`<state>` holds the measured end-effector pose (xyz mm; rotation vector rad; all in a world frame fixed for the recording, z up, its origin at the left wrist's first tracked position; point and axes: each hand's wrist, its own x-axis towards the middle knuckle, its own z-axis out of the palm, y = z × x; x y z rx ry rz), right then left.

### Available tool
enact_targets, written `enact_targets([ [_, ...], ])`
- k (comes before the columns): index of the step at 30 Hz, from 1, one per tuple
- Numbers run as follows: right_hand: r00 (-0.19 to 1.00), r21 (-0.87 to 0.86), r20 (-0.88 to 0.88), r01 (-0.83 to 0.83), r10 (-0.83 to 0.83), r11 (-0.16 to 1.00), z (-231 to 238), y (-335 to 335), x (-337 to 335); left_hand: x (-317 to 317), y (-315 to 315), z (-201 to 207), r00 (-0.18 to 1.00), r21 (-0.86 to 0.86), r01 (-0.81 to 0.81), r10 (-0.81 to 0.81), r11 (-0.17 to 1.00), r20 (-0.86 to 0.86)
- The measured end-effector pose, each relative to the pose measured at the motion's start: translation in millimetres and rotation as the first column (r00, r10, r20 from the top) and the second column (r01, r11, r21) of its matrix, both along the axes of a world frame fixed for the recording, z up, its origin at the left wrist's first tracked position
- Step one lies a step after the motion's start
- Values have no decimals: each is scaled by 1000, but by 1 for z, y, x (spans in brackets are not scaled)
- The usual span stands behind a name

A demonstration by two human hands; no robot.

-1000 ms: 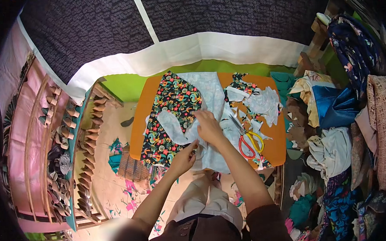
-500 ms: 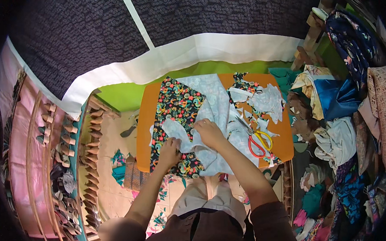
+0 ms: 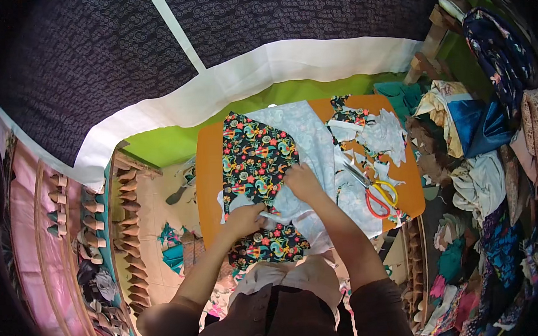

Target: Cutting patterns out of fabric using scissors on a work table.

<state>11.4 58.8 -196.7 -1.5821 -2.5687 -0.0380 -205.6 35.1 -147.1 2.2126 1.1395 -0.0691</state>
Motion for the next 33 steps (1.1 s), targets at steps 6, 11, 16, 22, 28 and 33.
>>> enact_targets([
  [6, 851, -38, -392, 365, -350, 930, 32, 15, 19, -50, 48, -8, 999, -199, -25, 29, 980, 17],
  [11, 806, -3, -468, 409, -363, 912, 37, 18, 24, -45, 64, -8, 995, -34, -29, 32, 999, 94],
  [16, 762, -99, -507, 412, -402, 906, 47, 18, 12, -9, 78, -23, 844, 88, -51, -4, 995, 537],
  [22, 771, 24, -516, 448, -372, 894, 40, 7, 22, 16, 86, -9, 981, -560, -8, 115, 828, 156],
  [28, 731, -95, -482, 505, -484, 858, 33, 0, 38, 21, 74, 0, 971, -888, 140, 115, 438, 210],
  [33, 574, -51, -708, 540, -412, 840, 37, -14, 25, 8, 78, -27, 652, -965, 249, 751, -78, 107],
])
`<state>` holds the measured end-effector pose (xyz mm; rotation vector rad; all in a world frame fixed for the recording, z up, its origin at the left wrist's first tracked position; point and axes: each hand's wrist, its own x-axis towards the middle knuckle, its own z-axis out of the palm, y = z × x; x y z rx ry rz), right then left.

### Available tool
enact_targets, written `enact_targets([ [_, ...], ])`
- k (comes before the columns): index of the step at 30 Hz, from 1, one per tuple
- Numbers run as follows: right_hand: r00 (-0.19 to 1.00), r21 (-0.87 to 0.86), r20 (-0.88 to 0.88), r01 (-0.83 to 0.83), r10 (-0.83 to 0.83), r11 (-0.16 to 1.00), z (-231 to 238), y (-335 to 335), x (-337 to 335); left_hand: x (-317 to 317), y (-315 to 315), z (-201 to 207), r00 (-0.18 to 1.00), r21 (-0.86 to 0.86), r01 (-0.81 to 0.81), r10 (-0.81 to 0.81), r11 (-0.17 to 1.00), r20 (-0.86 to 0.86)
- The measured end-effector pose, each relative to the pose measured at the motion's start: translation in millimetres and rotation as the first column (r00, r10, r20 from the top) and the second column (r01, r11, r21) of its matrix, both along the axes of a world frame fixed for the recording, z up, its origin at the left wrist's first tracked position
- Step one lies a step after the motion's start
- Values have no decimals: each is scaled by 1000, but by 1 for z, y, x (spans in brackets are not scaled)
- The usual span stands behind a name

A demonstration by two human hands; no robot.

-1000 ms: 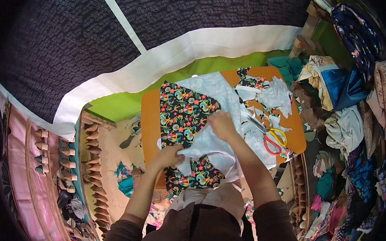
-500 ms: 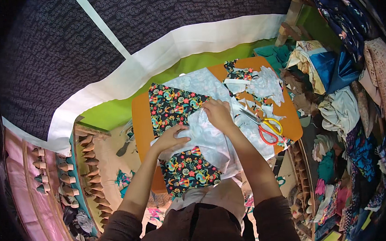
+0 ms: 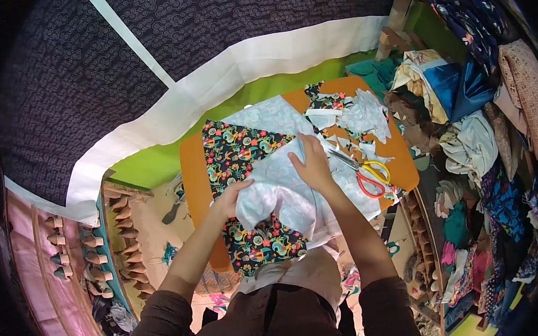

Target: Cutting patterns out of fabric using scissors on a work table.

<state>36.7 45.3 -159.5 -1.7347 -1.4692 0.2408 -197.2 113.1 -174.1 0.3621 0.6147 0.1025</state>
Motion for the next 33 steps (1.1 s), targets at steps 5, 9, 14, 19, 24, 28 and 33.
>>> enact_targets([
  [5, 980, -58, -59, -192, 189, 980, -3, -35, -28, -11, -4, 1, 932, -152, -308, 330, 939, 149],
  [9, 941, -219, -74, -339, 331, 915, -31, -45, -26, -26, 0, -11, 971, 30, -229, 226, 973, 80],
  [14, 999, -235, -3, -43, 43, 971, -26, -48, -17, -27, 0, 11, 940, 245, -78, 153, 966, -304],
  [19, 972, -106, 225, -42, 65, 993, -25, -75, -46, -34, -5, 1, 962, 110, -246, 256, 963, -94],
  [24, 961, -301, 238, -65, 141, 951, -8, -91, -90, -25, -8, -6, 949, -102, -283, 294, 954, 116],
  [28, 930, -407, 283, -107, 237, 907, -18, -94, -83, -12, -7, 8, 907, -135, -382, 399, 914, 136],
  [33, 815, -234, 556, -36, 165, 971, -28, -93, -46, -23, 8, 17, 869, -141, -406, 429, 903, 245],
])
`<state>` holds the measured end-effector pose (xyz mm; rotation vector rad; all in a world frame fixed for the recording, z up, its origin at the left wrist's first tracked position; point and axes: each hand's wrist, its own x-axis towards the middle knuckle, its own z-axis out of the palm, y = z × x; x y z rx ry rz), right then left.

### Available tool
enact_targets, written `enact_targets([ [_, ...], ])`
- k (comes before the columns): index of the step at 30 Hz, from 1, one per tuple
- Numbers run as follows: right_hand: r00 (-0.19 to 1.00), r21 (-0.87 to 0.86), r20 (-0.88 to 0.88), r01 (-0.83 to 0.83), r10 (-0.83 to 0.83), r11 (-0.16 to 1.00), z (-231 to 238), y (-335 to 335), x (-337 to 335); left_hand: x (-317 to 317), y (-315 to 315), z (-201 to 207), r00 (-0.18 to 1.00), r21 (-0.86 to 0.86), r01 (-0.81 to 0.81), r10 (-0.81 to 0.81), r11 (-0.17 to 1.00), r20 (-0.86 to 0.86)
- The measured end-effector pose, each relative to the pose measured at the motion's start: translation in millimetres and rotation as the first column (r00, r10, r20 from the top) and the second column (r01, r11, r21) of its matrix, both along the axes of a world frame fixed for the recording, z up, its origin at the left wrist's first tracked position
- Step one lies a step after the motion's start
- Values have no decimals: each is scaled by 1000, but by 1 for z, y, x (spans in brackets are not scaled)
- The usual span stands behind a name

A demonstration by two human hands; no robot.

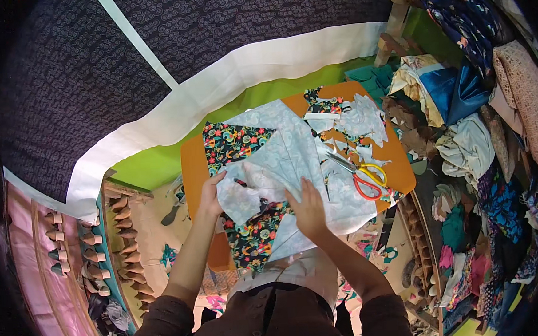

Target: Cutting patterns out of fabric using scissors on a work table.

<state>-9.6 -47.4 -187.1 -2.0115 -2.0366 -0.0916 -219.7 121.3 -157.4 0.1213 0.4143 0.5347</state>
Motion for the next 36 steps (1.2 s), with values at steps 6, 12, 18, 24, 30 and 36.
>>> enact_targets([
  [6, 933, 68, -334, 167, -135, 984, 23, -8, 49, -10, -20, 10, 951, 157, 117, -65, 981, -302],
  [12, 941, -49, -201, 269, -274, 962, -3, -13, 77, -15, -59, -13, 481, 258, 708, -181, 657, -858],
  [18, 924, -214, -161, 311, -348, 926, 21, -6, 30, 12, -92, 5, 759, 113, 283, -151, 952, -634],
  [24, 905, 131, 120, 393, -408, 910, -16, 10, 15, 36, -102, 26, 931, 55, 140, -112, 989, -349],
  [30, 923, 128, -379, 118, -62, 985, 15, 14, 41, 37, -101, 52, 913, 22, 34, -22, 999, -407],
  [36, 905, 208, -415, -5, 93, 978, 39, 7, 60, 21, -95, 57, 869, 50, -71, 86, 996, -487],
])
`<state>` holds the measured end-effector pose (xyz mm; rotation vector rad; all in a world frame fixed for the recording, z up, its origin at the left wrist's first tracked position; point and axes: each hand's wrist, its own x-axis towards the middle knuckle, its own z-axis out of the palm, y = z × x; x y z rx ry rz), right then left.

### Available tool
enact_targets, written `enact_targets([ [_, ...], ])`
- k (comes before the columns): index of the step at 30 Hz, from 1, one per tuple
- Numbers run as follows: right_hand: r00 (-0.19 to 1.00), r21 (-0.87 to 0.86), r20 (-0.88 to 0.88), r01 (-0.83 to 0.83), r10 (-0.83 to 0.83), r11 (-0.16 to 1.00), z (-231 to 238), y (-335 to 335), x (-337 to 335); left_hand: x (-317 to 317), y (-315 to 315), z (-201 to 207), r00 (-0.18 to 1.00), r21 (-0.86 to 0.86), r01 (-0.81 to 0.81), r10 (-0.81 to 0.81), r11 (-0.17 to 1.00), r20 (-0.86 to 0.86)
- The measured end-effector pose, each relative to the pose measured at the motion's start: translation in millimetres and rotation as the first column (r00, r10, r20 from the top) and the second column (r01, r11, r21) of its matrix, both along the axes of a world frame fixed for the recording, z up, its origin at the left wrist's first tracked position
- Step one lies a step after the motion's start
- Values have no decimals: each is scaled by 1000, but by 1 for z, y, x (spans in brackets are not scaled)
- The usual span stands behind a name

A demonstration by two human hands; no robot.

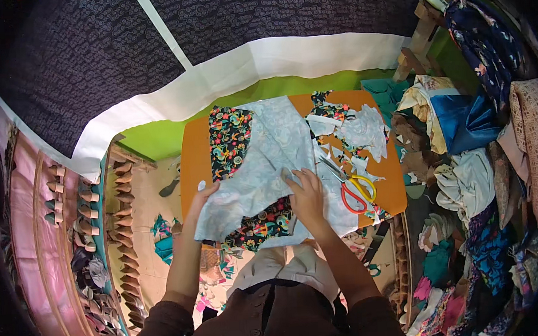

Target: Cutting patterns out of fabric using scissors on a work table.

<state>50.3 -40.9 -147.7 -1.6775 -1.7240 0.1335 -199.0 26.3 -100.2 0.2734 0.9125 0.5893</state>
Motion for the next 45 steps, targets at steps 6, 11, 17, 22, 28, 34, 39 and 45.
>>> enact_targets([
  [6, 918, 4, 162, -368, 362, 930, 8, -13, 16, -79, 13, -67, 677, 457, 543, -46, 705, -734],
  [11, 818, -181, 153, -528, 554, 830, -20, -36, 16, -68, 0, -70, 149, 103, 727, -9, 679, -989],
  [17, 856, -348, 88, -452, 509, 821, -48, -45, 14, 7, -78, -68, 286, 480, 864, 637, 152, -716],
  [22, 903, -366, -103, -425, 418, 828, -32, -41, 13, 62, -129, -77, 251, 430, 890, 629, 149, -736],
  [28, 879, -350, -83, -467, 470, 812, -21, -38, 25, 58, -103, -92, -65, 310, 907, 820, 286, -568],
  [34, 913, -298, -3, -390, 407, 871, -33, -45, 29, 9, -90, -61, -169, 224, 913, 814, 342, -555],
  [39, 896, -269, -21, -432, 443, 861, -37, -48, 25, -5, -71, -34, -282, 274, 852, 833, 446, -476],
  [45, 807, -192, -160, -590, 568, 784, -38, -48, 49, -19, -75, -52, -188, 229, 902, 809, 367, -556],
])
